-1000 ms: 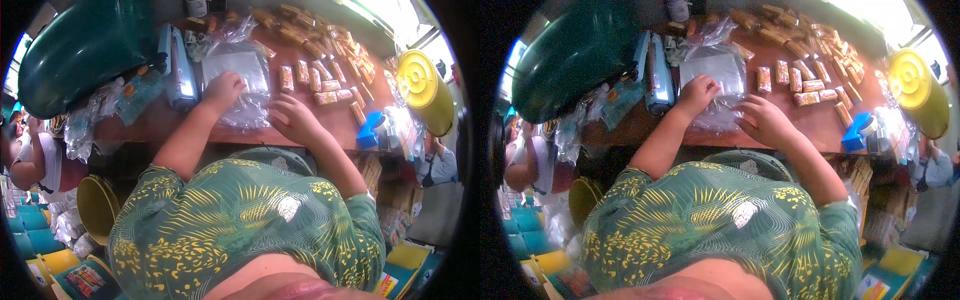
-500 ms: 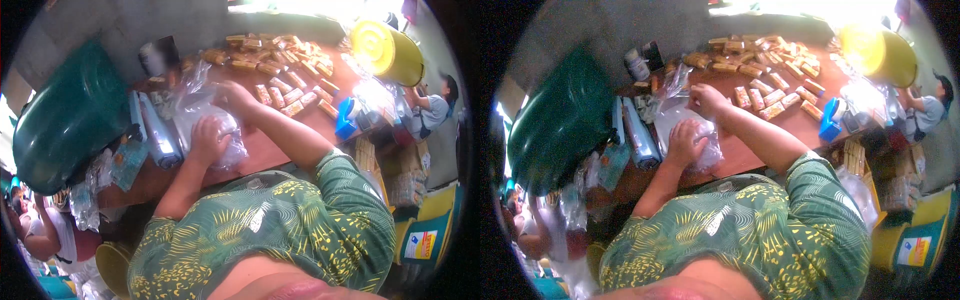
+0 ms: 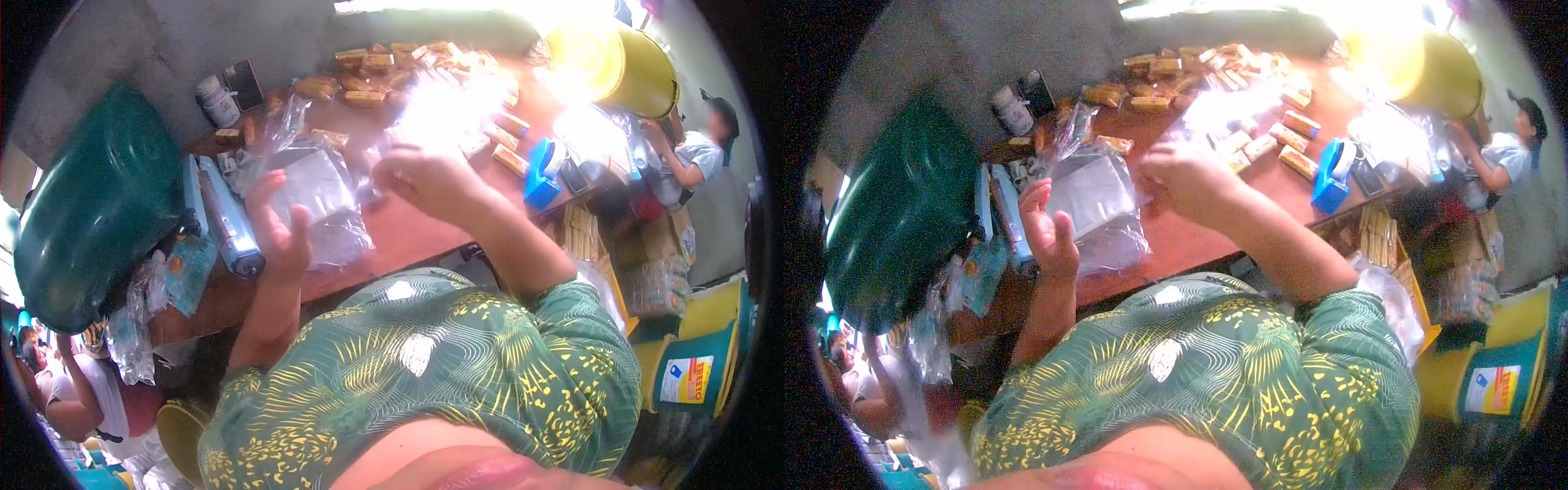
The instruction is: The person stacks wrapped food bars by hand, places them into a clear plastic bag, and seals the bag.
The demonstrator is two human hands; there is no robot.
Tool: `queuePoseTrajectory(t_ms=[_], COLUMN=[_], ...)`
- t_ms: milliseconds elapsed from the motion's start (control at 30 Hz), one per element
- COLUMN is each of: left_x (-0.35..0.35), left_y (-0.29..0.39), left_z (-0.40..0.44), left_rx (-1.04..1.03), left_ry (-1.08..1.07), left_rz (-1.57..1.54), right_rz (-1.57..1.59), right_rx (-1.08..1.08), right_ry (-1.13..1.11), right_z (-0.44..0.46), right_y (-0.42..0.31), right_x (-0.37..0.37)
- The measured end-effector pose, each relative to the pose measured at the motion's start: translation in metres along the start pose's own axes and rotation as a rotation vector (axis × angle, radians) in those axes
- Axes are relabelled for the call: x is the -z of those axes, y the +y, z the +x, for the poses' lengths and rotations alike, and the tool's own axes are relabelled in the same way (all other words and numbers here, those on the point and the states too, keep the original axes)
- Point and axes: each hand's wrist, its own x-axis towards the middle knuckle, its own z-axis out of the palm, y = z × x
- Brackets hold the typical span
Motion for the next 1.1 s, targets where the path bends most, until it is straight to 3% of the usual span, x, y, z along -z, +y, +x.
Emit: queuePoseTrajectory(t_ms=[100, 167, 267, 367, 467, 500, 567, 667, 700, 733, 767, 833, 867, 967, 1100], left_x=[-0.015, -0.024, -0.038, -0.052, -0.043, -0.046, -0.052, -0.042, -0.04, -0.039, -0.043, -0.055, -0.059, -0.053, -0.052], left_y=[0.08, 0.071, 0.066, 0.062, 0.087, 0.095, 0.09, 0.054, 0.037, 0.018, 0.003, -0.019, -0.031, -0.072, -0.067], left_z=[0.026, 0.012, 0.004, 0.001, 0.032, 0.036, 0.025, 0.032, 0.027, 0.015, 0.006, -0.002, -0.006, -0.035, -0.028], left_rx=[-0.144, 0.054, 0.069, 0.548, 0.513, 0.399, 0.567, 0.609, 0.589, 0.568, 0.544, 0.454, 0.405, 0.259, 0.248], left_ry=[-0.366, -0.576, -0.562, -0.611, -1.326, -1.466, -1.242, -1.079, -0.904, -0.728, -0.547, -0.245, -0.093, -0.259, -0.352], left_rz=[0.202, 0.1, 0.061, -0.463, -0.498, -0.411, -0.556, -0.251, -0.329, -0.404, -0.477, -0.271, -0.164, 0.294, 0.339], right_rz=[0.06, 0.096, -0.042, -0.016, -0.068, -0.192, -0.128, -0.066, -0.023, 0.031, 0.126, 0.299, 0.282, 0.047, -0.189], right_rx=[-0.057, -0.149, -0.054, -0.052, -0.033, -0.172, -0.143, -0.177, -0.198, -0.377, -0.373, -0.644, -0.635, -0.706, -0.808], right_ry=[0.052, 0.063, 0.055, 0.098, 0.183, 0.197, 0.267, 0.062, -0.031, -0.022, 0.016, 0.027, 0.027, -0.049, -0.194], right_z=[-0.025, -0.034, -0.043, -0.049, -0.037, -0.032, -0.019, 0.0, 0.007, 0.012, 0.022, 0.039, 0.047, 0.069, 0.105], right_y=[-0.01, -0.015, -0.011, -0.005, 0.005, 0.009, 0.034, 0.075, 0.092, 0.111, 0.124, 0.153, 0.179, 0.247, 0.319], right_x=[-0.013, -0.013, -0.013, -0.01, 0.009, 0.018, 0.031, 0.038, 0.041, 0.039, 0.047, 0.055, 0.057, 0.055, 0.056])
